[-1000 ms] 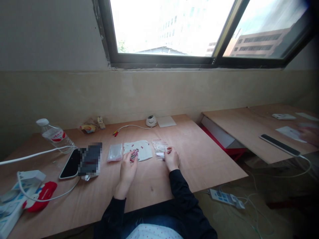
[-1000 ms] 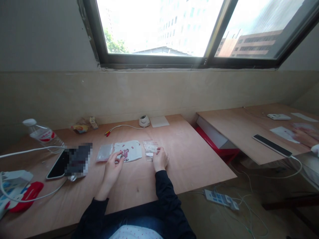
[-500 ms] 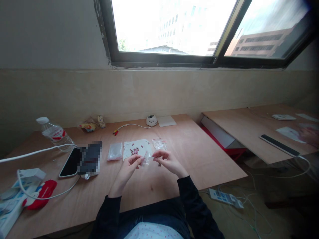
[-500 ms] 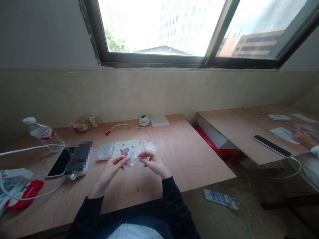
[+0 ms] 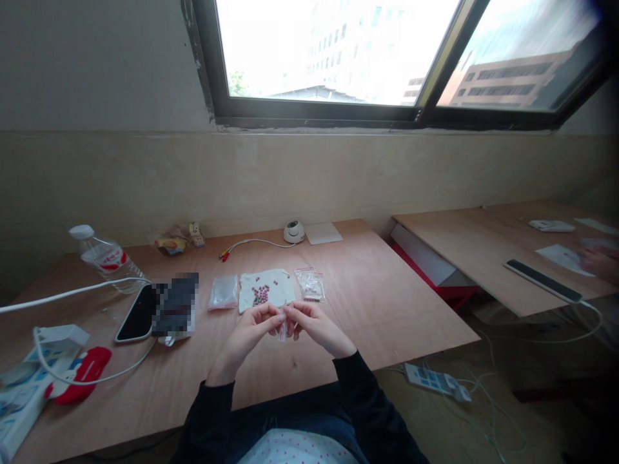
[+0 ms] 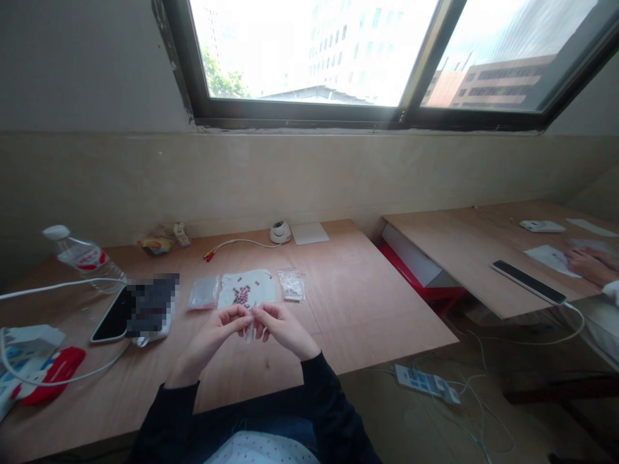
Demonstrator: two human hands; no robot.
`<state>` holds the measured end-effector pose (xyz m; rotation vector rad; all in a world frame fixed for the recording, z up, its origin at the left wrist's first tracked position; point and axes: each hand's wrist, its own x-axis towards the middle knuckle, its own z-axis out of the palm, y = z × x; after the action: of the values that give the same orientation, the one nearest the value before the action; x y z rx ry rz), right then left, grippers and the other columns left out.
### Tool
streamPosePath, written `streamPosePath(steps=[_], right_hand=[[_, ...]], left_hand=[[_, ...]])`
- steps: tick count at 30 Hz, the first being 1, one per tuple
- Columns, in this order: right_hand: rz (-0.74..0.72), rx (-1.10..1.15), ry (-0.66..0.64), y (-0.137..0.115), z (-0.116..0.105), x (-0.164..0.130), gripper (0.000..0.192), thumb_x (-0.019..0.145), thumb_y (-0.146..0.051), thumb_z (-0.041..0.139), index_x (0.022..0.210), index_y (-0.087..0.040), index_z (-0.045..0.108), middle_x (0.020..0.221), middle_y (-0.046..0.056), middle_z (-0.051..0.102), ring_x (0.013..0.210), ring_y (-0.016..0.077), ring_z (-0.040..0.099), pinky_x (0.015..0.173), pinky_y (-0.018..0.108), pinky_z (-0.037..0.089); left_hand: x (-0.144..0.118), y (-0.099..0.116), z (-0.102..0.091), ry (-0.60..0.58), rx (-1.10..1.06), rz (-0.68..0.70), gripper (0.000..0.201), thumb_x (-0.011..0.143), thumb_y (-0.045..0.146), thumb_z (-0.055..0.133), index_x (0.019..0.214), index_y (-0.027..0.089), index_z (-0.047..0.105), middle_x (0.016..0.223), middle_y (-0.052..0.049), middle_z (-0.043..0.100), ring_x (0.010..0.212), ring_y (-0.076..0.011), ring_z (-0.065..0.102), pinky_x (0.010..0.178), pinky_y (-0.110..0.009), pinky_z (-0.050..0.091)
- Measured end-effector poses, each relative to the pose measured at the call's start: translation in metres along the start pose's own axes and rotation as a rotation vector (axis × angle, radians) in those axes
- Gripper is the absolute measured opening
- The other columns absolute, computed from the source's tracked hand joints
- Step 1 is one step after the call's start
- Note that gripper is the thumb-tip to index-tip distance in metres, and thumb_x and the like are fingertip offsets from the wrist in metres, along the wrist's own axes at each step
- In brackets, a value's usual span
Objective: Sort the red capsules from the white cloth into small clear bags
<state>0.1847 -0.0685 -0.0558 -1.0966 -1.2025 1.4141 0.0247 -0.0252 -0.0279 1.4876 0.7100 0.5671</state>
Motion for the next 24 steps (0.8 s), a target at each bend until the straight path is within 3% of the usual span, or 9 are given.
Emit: streamPosePath(steps=[11,18,24], right_hand=[[0.041,0.096,-0.097,-0.005,0.005,-0.001,0.023,0.083,-0.032,0.044,0.067,-0.017,0.051,0.063,-0.001,0.057,0.055,0.0097,0.054,0.052,0.021,0.044],[0.034,0.024,-0.092,-0.007,0.006,-0.004,0.024,0.081,-0.037,0.049,0.068,-0.017,0.049,0.061,-0.002,0.055,0.054,0.009,0.053,0.052,0.02,0.042],[0.006,0.008,-0.055,-0.006,0.009,-0.003,0.024,0.081,-0.037,0.052,0.068,-0.017,0.049,0.06,-0.002,0.055,0.052,0.0079,0.052,0.05,0.019,0.04]], left_hand=[[-0.003,-0.005,-0.002,-0.012,-0.027,-0.039,0.028,0.081,0.04,0.053,0.072,0.014,0.06,0.065,-0.001,0.058,0.063,-0.0119,0.053,0.061,-0.024,0.041],[-0.005,-0.004,-0.001,-0.039,0.005,-0.011,0.021,0.08,0.035,0.056,0.071,0.016,0.054,0.064,0.002,0.054,0.06,-0.0099,0.049,0.058,-0.022,0.039],[-0.003,-0.013,-0.002,-0.039,0.103,0.006,0.018,0.083,0.031,0.047,0.073,0.017,0.053,0.07,0.001,0.055,0.062,-0.011,0.049,0.057,-0.022,0.038]])
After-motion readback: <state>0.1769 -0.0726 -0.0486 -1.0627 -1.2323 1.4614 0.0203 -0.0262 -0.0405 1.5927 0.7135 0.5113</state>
